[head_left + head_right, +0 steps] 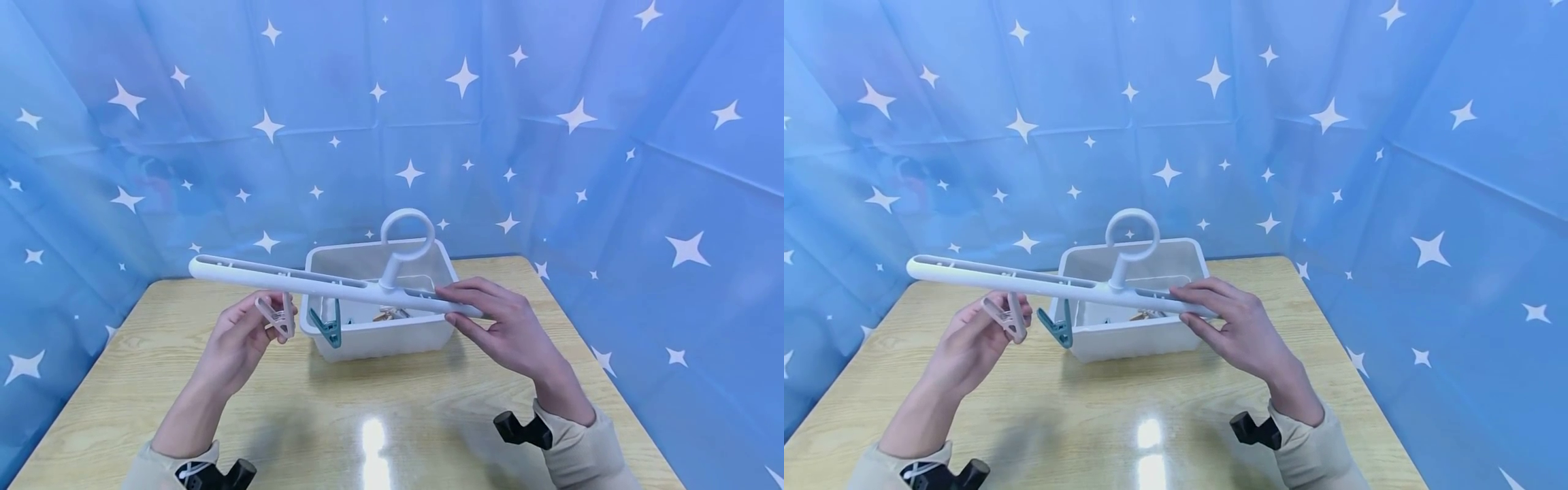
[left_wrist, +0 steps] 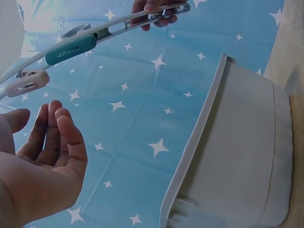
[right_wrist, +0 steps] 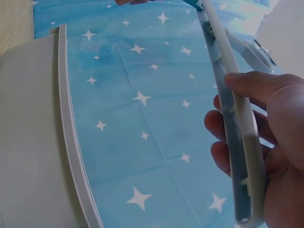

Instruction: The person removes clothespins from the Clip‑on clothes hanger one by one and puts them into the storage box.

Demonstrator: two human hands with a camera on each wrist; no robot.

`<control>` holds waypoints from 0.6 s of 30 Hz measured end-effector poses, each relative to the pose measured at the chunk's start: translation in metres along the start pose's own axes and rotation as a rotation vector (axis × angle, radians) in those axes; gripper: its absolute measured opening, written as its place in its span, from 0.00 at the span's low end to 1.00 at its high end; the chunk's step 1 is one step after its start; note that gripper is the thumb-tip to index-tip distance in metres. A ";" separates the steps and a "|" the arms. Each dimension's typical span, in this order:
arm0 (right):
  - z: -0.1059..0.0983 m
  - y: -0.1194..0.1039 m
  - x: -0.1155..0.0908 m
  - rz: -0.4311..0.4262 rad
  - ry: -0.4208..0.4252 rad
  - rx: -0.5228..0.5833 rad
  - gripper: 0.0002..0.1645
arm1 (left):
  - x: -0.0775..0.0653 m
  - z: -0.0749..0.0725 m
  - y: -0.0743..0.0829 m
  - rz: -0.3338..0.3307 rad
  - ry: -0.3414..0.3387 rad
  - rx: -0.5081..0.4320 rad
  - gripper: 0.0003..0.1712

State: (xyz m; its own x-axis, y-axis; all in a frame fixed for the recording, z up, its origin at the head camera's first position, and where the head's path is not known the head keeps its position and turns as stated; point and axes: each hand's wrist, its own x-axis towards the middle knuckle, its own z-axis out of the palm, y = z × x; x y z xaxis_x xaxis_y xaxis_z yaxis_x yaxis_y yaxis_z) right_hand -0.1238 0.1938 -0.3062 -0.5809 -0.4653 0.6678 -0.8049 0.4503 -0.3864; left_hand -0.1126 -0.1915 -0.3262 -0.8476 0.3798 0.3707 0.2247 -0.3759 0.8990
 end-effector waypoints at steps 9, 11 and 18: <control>0.000 -0.001 0.002 -0.006 0.003 -0.009 0.30 | 0.000 0.001 0.002 0.064 -0.061 -0.019 0.24; 0.001 -0.001 0.002 -0.006 0.002 -0.010 0.29 | 0.001 0.001 0.002 0.082 -0.083 -0.043 0.23; 0.002 0.000 0.004 -0.005 -0.006 -0.003 0.29 | 0.000 0.003 0.005 0.109 -0.126 -0.105 0.22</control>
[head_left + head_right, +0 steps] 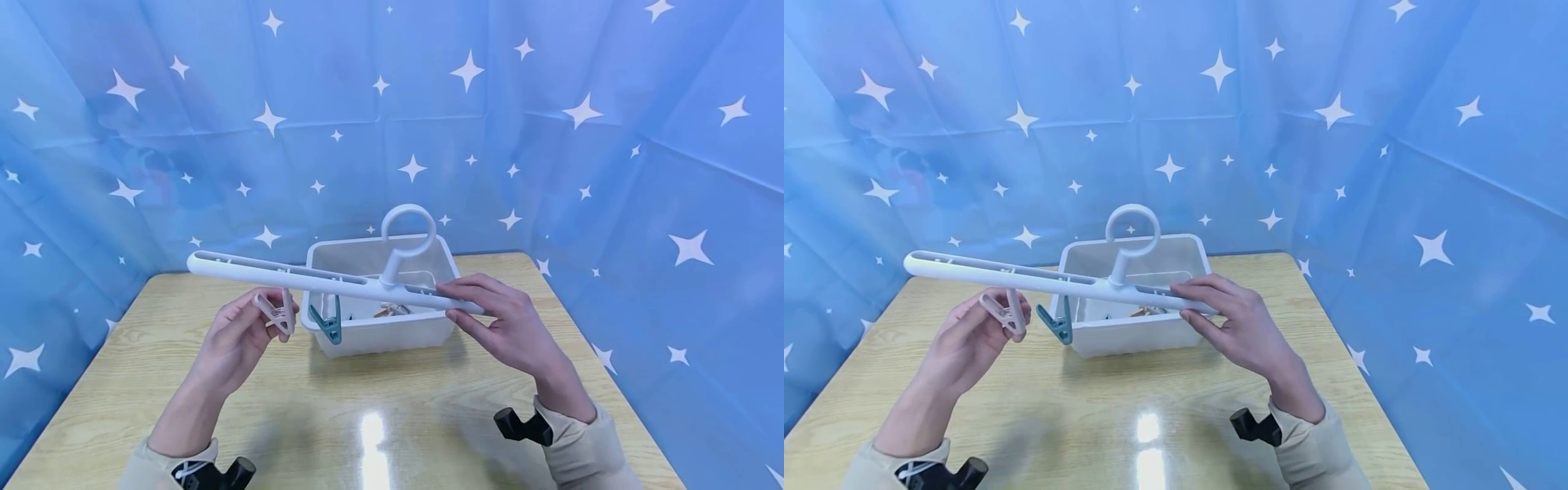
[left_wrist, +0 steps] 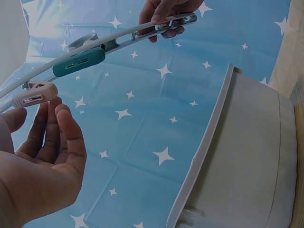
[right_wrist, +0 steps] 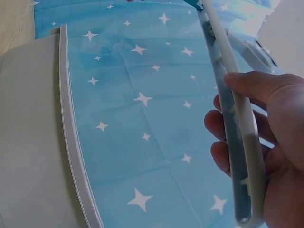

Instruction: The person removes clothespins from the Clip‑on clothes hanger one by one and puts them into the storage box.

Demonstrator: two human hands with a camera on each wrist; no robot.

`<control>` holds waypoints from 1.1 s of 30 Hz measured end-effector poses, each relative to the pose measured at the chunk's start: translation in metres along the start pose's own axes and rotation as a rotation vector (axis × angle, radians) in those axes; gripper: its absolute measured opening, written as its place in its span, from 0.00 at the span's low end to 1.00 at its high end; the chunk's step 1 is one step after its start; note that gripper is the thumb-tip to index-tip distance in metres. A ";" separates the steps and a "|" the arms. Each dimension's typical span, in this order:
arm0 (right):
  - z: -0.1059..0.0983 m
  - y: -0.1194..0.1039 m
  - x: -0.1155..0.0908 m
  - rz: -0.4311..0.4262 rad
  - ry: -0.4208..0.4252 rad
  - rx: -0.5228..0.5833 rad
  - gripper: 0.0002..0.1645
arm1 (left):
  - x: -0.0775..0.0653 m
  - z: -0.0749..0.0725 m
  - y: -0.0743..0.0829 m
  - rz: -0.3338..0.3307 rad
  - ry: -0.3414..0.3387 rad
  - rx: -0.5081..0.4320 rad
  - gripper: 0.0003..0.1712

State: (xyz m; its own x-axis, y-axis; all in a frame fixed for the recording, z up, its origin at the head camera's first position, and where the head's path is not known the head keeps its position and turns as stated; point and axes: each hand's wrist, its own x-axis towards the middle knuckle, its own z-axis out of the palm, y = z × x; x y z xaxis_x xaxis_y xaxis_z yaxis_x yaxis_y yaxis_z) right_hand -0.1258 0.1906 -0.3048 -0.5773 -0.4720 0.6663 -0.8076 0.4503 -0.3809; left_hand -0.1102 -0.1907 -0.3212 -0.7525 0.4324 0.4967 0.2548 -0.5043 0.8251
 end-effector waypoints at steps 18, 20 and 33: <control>0.001 0.001 0.003 -0.017 0.003 -0.018 0.28 | 0.004 -0.002 -0.002 0.069 -0.112 -0.098 0.32; 0.001 0.001 0.002 -0.013 0.002 -0.011 0.28 | 0.004 -0.002 -0.002 0.079 -0.130 -0.108 0.33; 0.002 0.000 0.003 -0.044 -0.006 0.013 0.27 | -0.001 -0.002 -0.006 0.077 -0.218 -0.175 0.31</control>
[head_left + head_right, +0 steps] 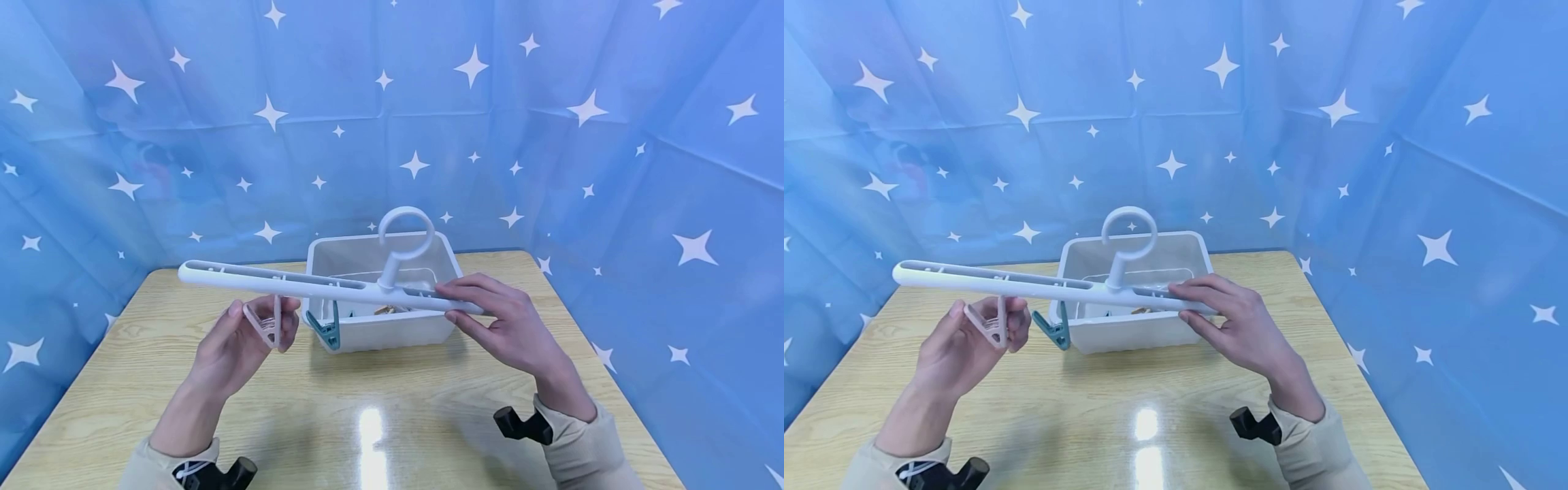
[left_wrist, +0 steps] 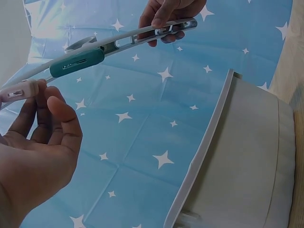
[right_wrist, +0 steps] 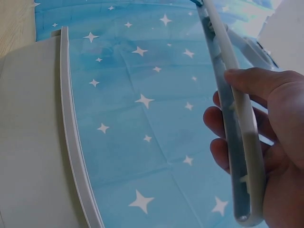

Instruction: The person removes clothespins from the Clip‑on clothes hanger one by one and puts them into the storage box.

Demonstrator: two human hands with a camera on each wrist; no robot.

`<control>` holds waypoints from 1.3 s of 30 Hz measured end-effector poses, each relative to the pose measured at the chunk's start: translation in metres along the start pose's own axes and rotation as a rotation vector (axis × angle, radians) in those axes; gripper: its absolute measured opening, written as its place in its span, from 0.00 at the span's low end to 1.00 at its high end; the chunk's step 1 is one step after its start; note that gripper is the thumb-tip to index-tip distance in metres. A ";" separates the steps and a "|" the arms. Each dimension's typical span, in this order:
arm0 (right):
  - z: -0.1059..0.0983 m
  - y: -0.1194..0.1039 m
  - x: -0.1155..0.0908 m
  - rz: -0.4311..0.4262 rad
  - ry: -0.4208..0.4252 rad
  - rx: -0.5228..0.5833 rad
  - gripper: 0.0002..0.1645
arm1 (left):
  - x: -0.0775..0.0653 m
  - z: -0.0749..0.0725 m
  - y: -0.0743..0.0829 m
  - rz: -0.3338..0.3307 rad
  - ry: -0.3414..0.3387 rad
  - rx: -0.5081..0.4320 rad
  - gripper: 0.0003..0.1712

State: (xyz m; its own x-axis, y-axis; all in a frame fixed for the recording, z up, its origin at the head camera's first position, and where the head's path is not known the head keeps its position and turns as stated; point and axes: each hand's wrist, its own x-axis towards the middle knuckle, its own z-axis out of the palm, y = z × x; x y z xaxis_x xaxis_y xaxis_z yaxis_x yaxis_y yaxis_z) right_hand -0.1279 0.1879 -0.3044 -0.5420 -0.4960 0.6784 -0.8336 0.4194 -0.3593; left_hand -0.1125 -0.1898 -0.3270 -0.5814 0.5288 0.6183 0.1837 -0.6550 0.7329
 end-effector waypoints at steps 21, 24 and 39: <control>0.001 -0.001 -0.002 0.014 -0.035 0.022 0.28 | -0.007 0.000 0.000 0.044 0.032 0.008 0.24; 0.000 -0.001 -0.002 0.017 -0.038 0.026 0.27 | -0.007 0.000 0.000 0.068 0.055 0.055 0.23; 0.001 -0.001 -0.001 -0.050 -0.045 0.058 0.23 | -0.006 0.002 -0.003 0.215 0.083 0.083 0.15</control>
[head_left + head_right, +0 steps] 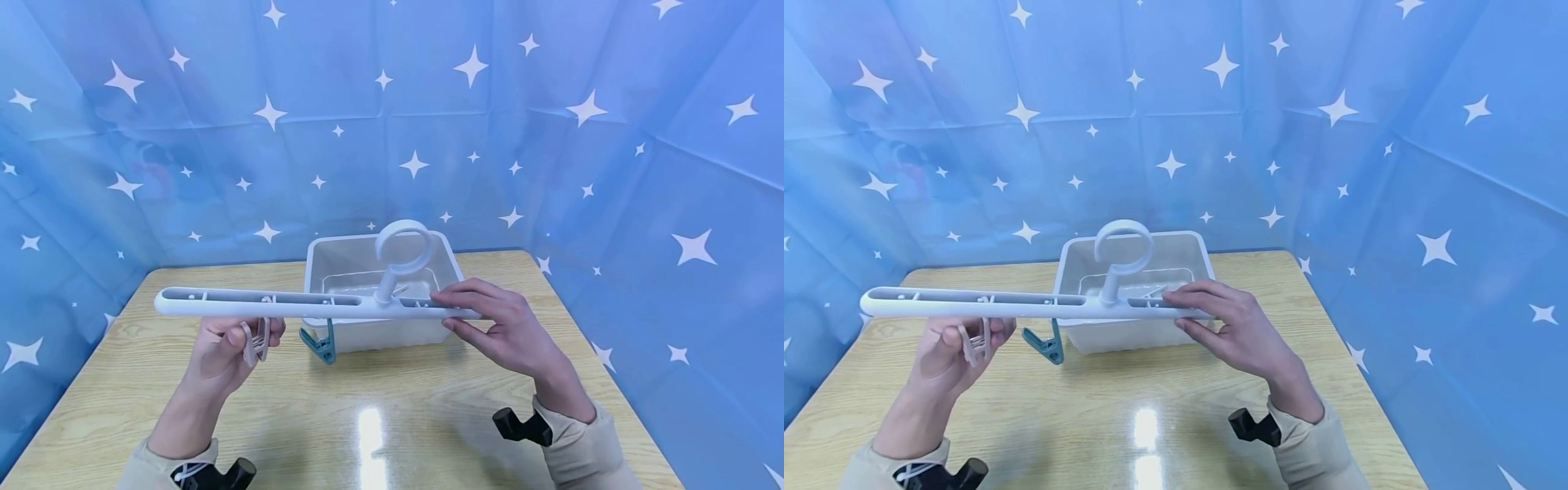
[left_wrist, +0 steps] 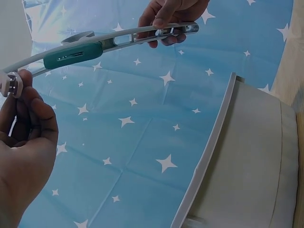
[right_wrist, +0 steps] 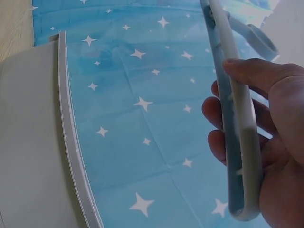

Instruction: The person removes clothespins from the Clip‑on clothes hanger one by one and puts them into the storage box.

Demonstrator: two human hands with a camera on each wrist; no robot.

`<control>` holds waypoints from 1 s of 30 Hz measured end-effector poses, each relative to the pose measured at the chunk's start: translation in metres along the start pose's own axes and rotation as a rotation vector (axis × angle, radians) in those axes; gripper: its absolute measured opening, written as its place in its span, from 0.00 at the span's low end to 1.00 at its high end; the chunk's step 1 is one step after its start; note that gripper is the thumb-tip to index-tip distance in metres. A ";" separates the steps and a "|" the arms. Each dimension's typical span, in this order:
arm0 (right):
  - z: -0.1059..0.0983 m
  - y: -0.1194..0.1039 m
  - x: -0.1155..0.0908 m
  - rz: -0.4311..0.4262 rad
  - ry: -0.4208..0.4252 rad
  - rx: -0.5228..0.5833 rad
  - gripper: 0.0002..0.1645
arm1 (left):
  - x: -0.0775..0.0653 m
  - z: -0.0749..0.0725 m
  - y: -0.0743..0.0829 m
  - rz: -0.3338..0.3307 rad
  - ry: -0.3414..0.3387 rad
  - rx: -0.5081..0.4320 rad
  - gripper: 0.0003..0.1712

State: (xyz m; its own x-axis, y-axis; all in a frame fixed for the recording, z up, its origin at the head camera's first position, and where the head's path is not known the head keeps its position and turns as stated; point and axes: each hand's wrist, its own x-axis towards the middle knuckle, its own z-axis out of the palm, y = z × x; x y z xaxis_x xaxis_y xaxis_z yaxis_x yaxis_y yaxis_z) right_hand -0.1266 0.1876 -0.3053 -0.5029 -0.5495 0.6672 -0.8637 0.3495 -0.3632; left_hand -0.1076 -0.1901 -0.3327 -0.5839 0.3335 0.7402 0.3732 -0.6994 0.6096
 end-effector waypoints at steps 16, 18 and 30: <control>0.001 0.002 0.003 -0.091 0.001 0.013 0.18 | 0.008 0.010 0.000 0.196 0.106 0.267 0.15; 0.001 0.003 0.003 -0.109 0.003 0.011 0.18 | 0.009 0.011 -0.001 0.229 0.122 0.316 0.14; -0.002 0.001 0.001 -0.085 -0.034 0.009 0.19 | 0.011 0.015 -0.003 0.429 0.177 0.620 0.11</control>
State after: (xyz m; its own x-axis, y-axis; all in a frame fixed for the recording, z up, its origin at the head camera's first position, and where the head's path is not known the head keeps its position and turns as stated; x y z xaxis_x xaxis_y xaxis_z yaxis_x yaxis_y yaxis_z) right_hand -0.1278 0.1891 -0.3041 -0.4284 -0.6022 0.6737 -0.9035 0.2935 -0.3122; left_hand -0.1044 -0.1745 -0.3219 -0.3839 -0.0295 0.9229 0.8978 -0.2454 0.3656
